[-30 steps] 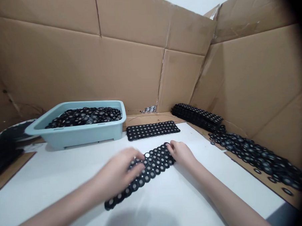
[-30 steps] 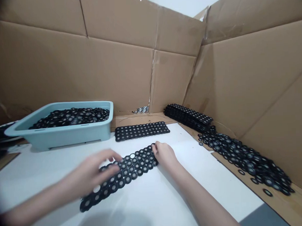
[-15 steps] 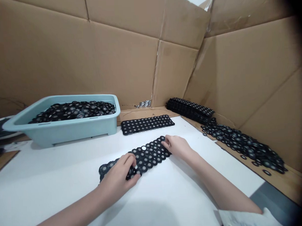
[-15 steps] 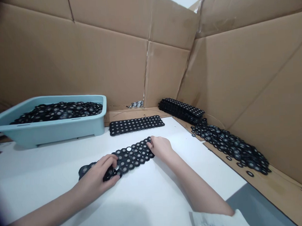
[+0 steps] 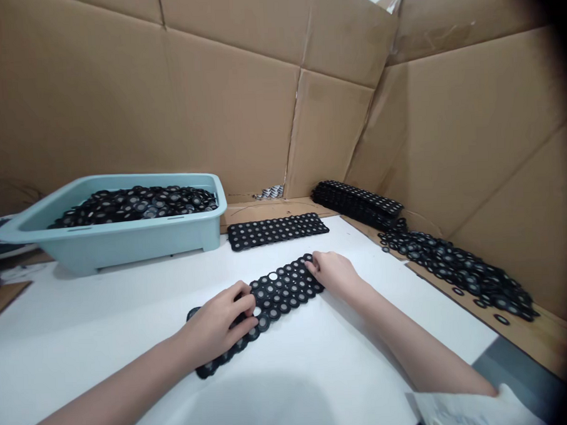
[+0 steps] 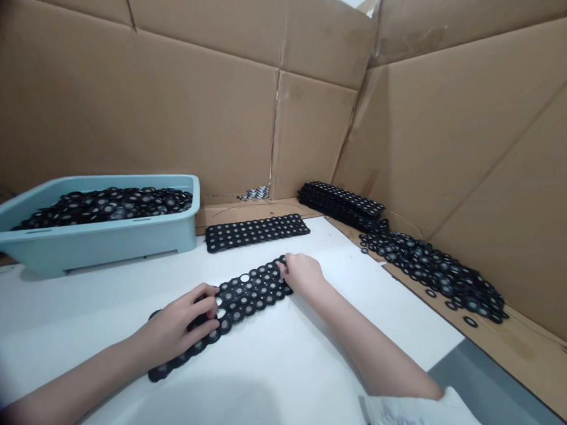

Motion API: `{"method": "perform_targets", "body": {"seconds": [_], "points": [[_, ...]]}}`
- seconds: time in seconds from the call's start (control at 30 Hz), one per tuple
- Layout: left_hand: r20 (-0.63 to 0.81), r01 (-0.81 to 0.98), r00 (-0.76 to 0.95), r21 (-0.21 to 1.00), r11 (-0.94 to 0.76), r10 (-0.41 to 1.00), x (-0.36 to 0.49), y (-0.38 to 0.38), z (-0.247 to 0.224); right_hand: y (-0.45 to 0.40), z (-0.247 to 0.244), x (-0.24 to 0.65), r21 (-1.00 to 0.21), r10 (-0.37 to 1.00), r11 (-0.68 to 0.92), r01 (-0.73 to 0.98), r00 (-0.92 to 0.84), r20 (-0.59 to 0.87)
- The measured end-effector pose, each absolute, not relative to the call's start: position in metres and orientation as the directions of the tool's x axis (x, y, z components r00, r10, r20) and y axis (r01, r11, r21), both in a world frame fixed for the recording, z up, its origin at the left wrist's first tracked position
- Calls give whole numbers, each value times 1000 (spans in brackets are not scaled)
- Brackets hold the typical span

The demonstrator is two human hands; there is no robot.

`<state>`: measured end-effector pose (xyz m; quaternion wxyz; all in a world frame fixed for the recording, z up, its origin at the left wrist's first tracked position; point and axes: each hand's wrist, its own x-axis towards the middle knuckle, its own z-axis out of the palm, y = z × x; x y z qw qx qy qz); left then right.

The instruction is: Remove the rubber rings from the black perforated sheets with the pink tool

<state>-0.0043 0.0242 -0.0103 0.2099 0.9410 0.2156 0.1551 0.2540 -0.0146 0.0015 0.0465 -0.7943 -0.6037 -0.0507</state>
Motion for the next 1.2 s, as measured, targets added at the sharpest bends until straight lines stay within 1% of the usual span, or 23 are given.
{"method": "perform_targets", "body": {"seconds": [0.07,0.1,0.13,0.17,0.2,0.23,0.27,0.3,0.33,0.4,0.5,0.63,0.8,1.03,1.1,1.2], "points": [[178,347,859,488,-801,481,-4,25,-7,-17,4,250,19,956,-234,972,227,185],[170,355,854,499,-790,491,-3,26,-7,-19,7,247,12,952,-200,980,191,239],[167,364,847,509,-780,504,-2,26,-7,-21,10,243,-32,944,-147,989,150,293],[165,373,840,517,-771,517,-1,26,-8,-24,13,239,-126,935,-75,989,113,335],[167,381,832,522,-763,529,0,25,-10,-28,17,234,-271,934,7,963,90,345],[170,386,824,529,-756,540,2,25,-12,-31,19,228,-451,951,82,889,66,303],[175,388,818,537,-749,549,3,23,-13,-33,20,223,-625,973,119,772,34,227],[183,387,811,545,-744,555,4,22,-15,-35,19,217,-757,989,121,642,-16,145],[192,382,807,552,-741,559,4,21,-16,-36,17,213,-845,994,109,523,-66,87],[212,366,803,561,-742,556,5,20,-17,-34,11,207,-934,992,86,346,-113,50],[223,352,807,563,-748,547,5,20,-17,-28,0,204,-986,993,65,152,-105,49],[223,339,812,572,-747,539,5,22,-16,-27,-6,204,-999,992,30,36,-120,25],[178,352,826,577,-737,534,5,22,-12,-32,-7,202,-999,987,-20,50,-160,-27],[179,395,799,564,-726,574,6,19,-13,-35,-8,199,-988,974,58,141,-227,24],[199,420,780,535,-733,593,8,16,-16,-35,-11,197,-985,973,82,153,-228,45],[254,464,759,436,-771,600,12,9,-21,-35,-15,194,-978,972,133,162,-212,97]]}}
